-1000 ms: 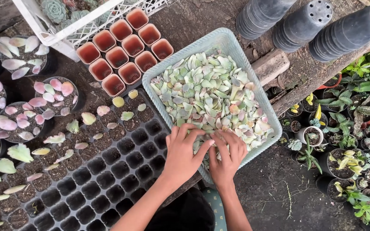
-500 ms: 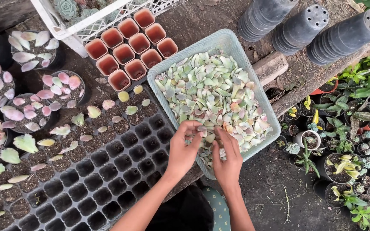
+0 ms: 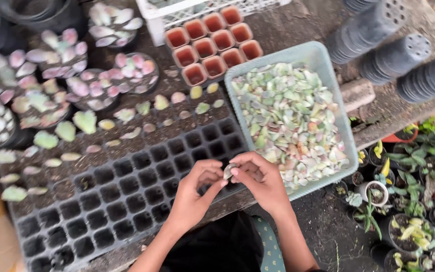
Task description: The person fills a seedling tray with soil from a large bag and places succulent leaves into the cells. The person repeatedly scoops soil and presses it into the tray, then arranges leaves from a container into the prepared cells.
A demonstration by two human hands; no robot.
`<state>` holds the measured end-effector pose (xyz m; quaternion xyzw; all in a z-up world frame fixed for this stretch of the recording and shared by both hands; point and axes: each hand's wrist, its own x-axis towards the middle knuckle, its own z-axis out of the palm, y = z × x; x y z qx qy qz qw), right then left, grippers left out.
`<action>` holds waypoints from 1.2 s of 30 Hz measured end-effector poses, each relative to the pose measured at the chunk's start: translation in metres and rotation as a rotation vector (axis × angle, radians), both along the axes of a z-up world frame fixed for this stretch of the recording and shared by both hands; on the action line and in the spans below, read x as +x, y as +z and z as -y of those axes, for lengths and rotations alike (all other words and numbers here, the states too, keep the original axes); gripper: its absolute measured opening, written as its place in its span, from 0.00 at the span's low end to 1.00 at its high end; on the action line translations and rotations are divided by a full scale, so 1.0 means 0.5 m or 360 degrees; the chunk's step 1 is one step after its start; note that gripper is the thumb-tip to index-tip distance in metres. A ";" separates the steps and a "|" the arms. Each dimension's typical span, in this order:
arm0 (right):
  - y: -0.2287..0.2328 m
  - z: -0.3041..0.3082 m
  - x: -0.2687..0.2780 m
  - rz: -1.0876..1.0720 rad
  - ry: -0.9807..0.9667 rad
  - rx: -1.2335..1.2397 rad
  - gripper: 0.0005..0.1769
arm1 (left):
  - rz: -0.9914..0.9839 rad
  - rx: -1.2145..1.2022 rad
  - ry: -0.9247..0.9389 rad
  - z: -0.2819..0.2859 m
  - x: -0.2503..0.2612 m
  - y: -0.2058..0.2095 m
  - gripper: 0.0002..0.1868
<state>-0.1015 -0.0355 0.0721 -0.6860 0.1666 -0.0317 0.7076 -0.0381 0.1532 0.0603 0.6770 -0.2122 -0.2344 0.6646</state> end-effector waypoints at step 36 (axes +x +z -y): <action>0.019 -0.539 0.350 0.0485 0.1554 -0.0922 0.12 | 0.0480 0.0142 0.1561 -0.485 0.047 -0.098 0.03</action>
